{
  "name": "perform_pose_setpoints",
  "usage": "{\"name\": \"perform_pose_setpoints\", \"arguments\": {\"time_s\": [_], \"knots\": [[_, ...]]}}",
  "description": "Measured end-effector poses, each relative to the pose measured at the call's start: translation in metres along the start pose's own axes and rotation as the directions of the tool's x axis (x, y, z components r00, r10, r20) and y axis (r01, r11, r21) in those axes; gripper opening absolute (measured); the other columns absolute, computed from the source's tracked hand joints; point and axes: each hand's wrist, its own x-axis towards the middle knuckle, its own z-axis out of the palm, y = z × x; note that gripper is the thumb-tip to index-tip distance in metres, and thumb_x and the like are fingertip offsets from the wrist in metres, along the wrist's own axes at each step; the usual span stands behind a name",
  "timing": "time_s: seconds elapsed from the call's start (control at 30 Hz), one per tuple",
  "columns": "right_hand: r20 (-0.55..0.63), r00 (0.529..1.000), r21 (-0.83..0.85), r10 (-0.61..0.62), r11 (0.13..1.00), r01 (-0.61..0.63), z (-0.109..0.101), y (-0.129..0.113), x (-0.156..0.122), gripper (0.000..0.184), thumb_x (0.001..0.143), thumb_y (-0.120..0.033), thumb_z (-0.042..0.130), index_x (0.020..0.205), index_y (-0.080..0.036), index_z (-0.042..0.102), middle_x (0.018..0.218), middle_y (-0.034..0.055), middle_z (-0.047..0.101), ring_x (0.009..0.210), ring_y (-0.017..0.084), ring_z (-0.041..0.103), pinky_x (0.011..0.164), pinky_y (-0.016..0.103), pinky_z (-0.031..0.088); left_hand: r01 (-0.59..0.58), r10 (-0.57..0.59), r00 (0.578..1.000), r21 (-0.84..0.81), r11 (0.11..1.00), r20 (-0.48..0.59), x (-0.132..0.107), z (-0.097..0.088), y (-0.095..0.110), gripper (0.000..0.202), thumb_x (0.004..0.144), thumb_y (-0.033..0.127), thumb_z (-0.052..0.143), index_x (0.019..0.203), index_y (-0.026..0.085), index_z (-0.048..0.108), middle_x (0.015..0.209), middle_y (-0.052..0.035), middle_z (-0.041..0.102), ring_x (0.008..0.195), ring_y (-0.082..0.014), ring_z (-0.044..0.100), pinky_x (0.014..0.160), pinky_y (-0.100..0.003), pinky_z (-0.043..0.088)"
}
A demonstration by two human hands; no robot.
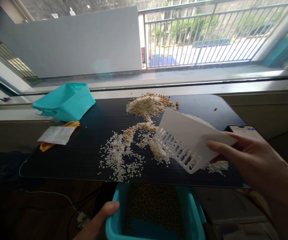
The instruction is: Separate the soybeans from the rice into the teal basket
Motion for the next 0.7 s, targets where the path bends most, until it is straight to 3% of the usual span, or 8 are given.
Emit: {"name": "perform_pose_setpoints", "arguments": {"time_s": [0.1, 0.27, 0.43, 0.57, 0.7], "knots": [[0.011, 1.000, 0.038, 0.028, 0.999, -0.028, 0.002, -0.001, 0.003, 0.043, 0.052, -0.063, 0.076, 0.068, -0.022, 0.072, 0.061, 0.0053, 0.068, 0.043, 0.022, 0.059, 0.033, 0.034, 0.050, 0.038, -0.038, 0.999, -0.013, 0.999, -0.006, -0.001, -0.001, 0.001, 0.067, 0.080, 0.061, 0.057, 0.132, 0.020, 0.058, 0.113, -0.0114, 0.073, 0.121, -0.0362, 0.058, 0.112, -0.049, 0.034], [-0.066, 0.994, 0.042, -0.082, 0.996, 0.084, 0.010, -0.001, 0.008, 0.047, 0.050, -0.065, 0.074, 0.070, -0.023, 0.071, 0.055, 0.0030, 0.061, 0.050, 0.023, 0.060, 0.036, 0.033, 0.050, 0.004, -0.008, 0.996, -0.044, 0.999, -0.084, -0.004, -0.007, 0.001, 0.062, 0.082, 0.056, 0.059, 0.130, 0.018, 0.058, 0.113, -0.0107, 0.074, 0.122, -0.0336, 0.059, 0.115, -0.048, 0.029], [-0.064, 0.995, 0.077, -0.074, 0.994, 0.079, 0.009, -0.001, 0.013, 0.047, 0.049, -0.066, 0.074, 0.069, -0.023, 0.070, 0.054, 0.0029, 0.061, 0.050, 0.022, 0.060, 0.038, 0.033, 0.051, -0.008, 0.007, 0.999, -0.027, 1.000, -0.042, -0.002, -0.001, 0.003, 0.061, 0.080, 0.056, 0.061, 0.130, 0.020, 0.060, 0.117, -0.0104, 0.072, 0.123, -0.0338, 0.058, 0.114, -0.045, 0.032], [0.041, 0.999, 0.130, -0.020, 0.991, 0.014, 0.004, -0.005, 0.016, 0.041, 0.047, -0.058, 0.079, 0.067, -0.023, 0.072, 0.057, 0.0043, 0.065, 0.049, 0.021, 0.060, 0.035, 0.030, 0.049, -0.006, 0.005, 0.999, -0.036, 0.999, -0.034, -0.002, -0.001, 0.003, 0.059, 0.081, 0.056, 0.059, 0.128, 0.019, 0.061, 0.117, -0.0096, 0.072, 0.124, -0.0322, 0.057, 0.116, -0.043, 0.030], [0.118, 0.990, 0.239, 0.084, 0.965, -0.110, 0.004, -0.016, 0.017, 0.039, 0.036, -0.045, 0.087, 0.065, -0.023, 0.075, 0.068, 0.0077, 0.072, 0.050, 0.020, 0.062, 0.035, 0.026, 0.050, -0.034, 0.033, 0.999, -0.041, 0.999, -0.032, -0.003, -0.007, 0.001, 0.053, 0.081, 0.050, 0.062, 0.124, 0.020, 0.064, 0.117, -0.0084, 0.073, 0.128, -0.0302, 0.054, 0.118, -0.040, 0.027]]}}
